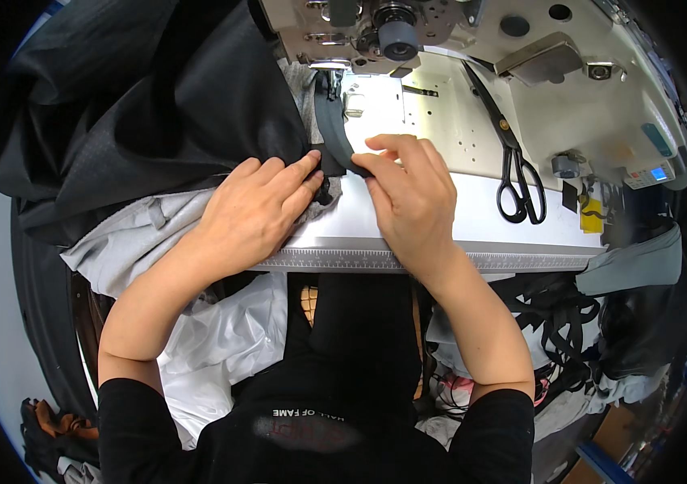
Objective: Sewing a black fabric piece using an industrial sewing machine.
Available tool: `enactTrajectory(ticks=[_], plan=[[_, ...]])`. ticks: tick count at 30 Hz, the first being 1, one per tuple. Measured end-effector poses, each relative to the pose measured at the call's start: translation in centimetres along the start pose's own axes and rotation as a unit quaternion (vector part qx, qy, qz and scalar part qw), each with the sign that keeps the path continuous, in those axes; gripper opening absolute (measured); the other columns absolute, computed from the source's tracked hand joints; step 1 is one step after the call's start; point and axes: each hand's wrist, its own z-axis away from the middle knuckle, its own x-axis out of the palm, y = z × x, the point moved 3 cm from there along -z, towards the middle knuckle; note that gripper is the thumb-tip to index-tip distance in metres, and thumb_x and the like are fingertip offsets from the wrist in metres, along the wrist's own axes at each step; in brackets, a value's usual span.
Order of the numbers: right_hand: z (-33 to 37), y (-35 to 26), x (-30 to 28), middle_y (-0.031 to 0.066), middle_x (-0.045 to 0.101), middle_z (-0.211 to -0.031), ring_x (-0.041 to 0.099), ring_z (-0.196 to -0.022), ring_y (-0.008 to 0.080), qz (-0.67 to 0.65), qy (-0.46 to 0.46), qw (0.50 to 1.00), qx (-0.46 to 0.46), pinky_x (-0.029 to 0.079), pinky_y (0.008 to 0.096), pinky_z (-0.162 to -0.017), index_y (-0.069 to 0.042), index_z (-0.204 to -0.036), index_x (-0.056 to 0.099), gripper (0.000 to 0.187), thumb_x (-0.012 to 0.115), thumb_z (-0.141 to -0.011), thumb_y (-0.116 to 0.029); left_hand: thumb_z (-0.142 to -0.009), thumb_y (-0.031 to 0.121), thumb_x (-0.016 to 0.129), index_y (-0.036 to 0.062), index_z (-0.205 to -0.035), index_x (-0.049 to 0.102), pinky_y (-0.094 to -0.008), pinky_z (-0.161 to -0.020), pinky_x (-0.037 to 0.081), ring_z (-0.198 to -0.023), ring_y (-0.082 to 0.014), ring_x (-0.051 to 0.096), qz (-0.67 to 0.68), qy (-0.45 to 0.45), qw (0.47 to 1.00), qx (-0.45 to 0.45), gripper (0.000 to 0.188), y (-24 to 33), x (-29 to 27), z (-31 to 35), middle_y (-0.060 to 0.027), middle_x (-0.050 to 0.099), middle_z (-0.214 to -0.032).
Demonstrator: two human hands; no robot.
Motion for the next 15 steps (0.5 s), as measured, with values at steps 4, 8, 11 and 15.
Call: enactTrajectory(ticks=[4, 8, 11, 15], plan=[[-0.2, -0.6, 0.2, 0.0086, 0.07, -0.101, 0.063, -0.083, 0.0259, -0.013, 0.006, 0.999, -0.035, 0.052, 0.0352, -0.073, -0.001, -0.094, 0.07, 0.027, 0.068, -0.069, 0.007, -0.08, 0.01, 0.063, -0.0035, -0.114, 0.065, -0.0313, -0.073, 0.044, -0.086, -0.0194, 0.058, -0.003, -0.001, 1.0, 0.001, 0.037, 0.0, -0.1, 0.0, -0.0143, 0.061, -0.129], [0.0, -1.0, 1.0, 0.0084, 0.071, -0.1, 0.064, -0.083, 0.0253, -0.032, -0.024, 0.996, -0.085, 0.051, 0.035, -0.073, 0.0, -0.09, 0.069, 0.025, 0.069, -0.066, 0.005, -0.085, 0.013, 0.058, -0.0022, -0.109, 0.066, -0.0303, -0.072, 0.044, -0.085, -0.0173, 0.057, -0.01, 0.006, 1.0, 0.011, 0.03, 0.0, -0.2, -0.1, -0.0143, 0.064, -0.12], [0.2, -1.0, 1.6, 0.0089, 0.071, -0.1, 0.063, -0.083, 0.0243, -0.024, -0.046, 0.993, -0.108, 0.05, 0.0352, -0.071, 0.001, -0.089, 0.069, 0.022, 0.068, -0.068, 0.004, -0.084, 0.013, 0.059, -0.0011, -0.102, 0.066, -0.0308, -0.073, 0.044, -0.086, -0.0179, 0.057, 0.004, -0.022, 1.0, 0.009, 0.024, 0.0, -0.2, -0.2, -0.015, 0.064, -0.12], [-0.2, -0.9, 1.4, 0.0091, 0.071, -0.098, 0.063, -0.082, 0.0234, 0.0, -0.063, 0.99, -0.122, 0.048, 0.0346, -0.068, 0.002, -0.088, 0.069, 0.018, 0.065, -0.07, 0.004, -0.078, 0.009, 0.065, -0.002, -0.099, 0.064, -0.0339, -0.074, 0.045, -0.086, -0.0221, 0.058, 0.025, 0.002, 1.0, -0.004, 0.023, 0.0, -0.2, -0.2, -0.0149, 0.062, -0.123]])
